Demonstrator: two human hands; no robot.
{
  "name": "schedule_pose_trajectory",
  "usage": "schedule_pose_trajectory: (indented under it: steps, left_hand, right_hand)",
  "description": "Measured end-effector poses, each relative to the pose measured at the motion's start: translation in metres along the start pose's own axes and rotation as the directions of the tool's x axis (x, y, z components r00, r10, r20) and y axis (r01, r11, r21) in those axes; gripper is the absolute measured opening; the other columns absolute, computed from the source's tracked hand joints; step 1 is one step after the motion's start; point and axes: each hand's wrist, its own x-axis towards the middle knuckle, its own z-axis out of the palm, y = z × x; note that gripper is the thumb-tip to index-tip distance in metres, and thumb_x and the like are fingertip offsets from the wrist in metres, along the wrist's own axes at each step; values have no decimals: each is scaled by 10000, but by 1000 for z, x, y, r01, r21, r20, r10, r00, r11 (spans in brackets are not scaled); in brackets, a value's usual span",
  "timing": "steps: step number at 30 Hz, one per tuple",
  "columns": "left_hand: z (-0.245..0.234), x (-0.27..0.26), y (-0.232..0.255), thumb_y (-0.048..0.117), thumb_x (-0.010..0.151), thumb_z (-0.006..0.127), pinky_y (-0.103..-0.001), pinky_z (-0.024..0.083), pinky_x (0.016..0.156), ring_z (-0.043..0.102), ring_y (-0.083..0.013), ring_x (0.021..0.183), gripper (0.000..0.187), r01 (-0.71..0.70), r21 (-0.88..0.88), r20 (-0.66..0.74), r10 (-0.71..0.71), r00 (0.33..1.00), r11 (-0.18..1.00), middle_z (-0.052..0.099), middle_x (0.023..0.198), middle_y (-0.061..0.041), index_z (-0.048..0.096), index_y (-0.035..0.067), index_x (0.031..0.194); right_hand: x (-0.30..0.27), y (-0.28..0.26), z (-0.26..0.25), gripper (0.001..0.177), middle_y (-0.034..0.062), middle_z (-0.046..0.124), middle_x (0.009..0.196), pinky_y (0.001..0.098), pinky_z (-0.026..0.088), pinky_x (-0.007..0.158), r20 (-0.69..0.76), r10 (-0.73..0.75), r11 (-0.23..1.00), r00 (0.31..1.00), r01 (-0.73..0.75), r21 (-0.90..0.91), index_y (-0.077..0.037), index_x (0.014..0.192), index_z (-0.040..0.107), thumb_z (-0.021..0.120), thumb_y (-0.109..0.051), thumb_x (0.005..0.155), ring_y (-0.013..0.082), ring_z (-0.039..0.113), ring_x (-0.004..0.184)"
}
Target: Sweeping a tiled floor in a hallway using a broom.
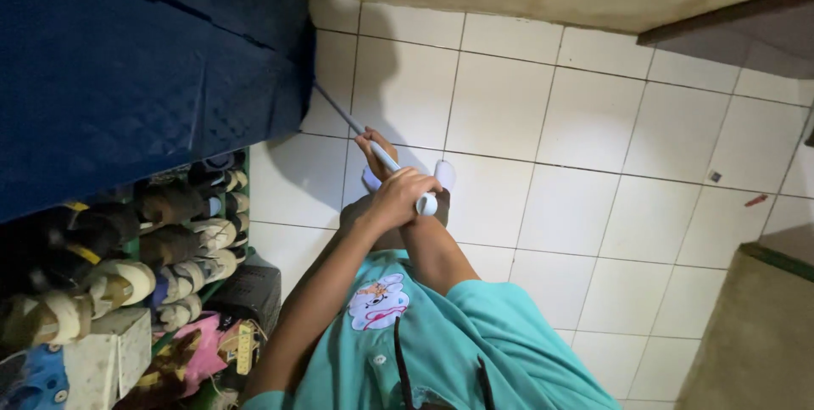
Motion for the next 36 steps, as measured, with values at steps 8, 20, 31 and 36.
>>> schedule_pose_trajectory:
  steps: [8, 20, 31, 36]
  left_hand:
    - [-33, 2, 25, -10, 747, 715, -445, 499, 991, 657, -326, 1047, 318, -123, -93, 45, 128, 991, 988, 721, 998, -73, 689, 104, 1043]
    - [36, 16, 15, 75, 957, 702, -372, 540, 948, 704, -246, 945, 200, -61, -509, 135, 150, 979, 859, 710, 987, -90, 713, 90, 1156]
    - [-72, 22, 121, 55, 880, 776, -393, 554, 883, 700, -284, 951, 206, -363, -324, -232, 298, 926, 874, 707, 985, -71, 659, 95, 1045]
    - [-76, 19, 145, 88, 855, 801, -426, 552, 894, 678, -291, 961, 274, -465, -223, -255, 410, 876, 856, 668, 971, -78, 679, 114, 1100]
  right_hand:
    - [3, -49, -43, 204, 232, 690, 1264, 390, 536, 979, -31, -185, 977, 982, 180, -118, -18, 987, 654, 761, -189, 952, 336, 680, 1156]
    - [-57, -40, -206, 150, 122, 720, 990, 404, 589, 820, -308, 68, 865, 949, -210, -456, -47, 966, 674, 747, -151, 887, 327, 722, 920]
    - [-36, -152, -159, 194, 116, 696, 926, 375, 521, 820, -273, -182, 927, 945, 72, -369, -33, 883, 686, 788, -195, 918, 280, 659, 899]
    - [-25, -151, -104, 215, 129, 712, 1002, 372, 545, 859, 50, -209, 974, 977, 212, -73, -29, 892, 684, 728, -218, 987, 256, 698, 1036]
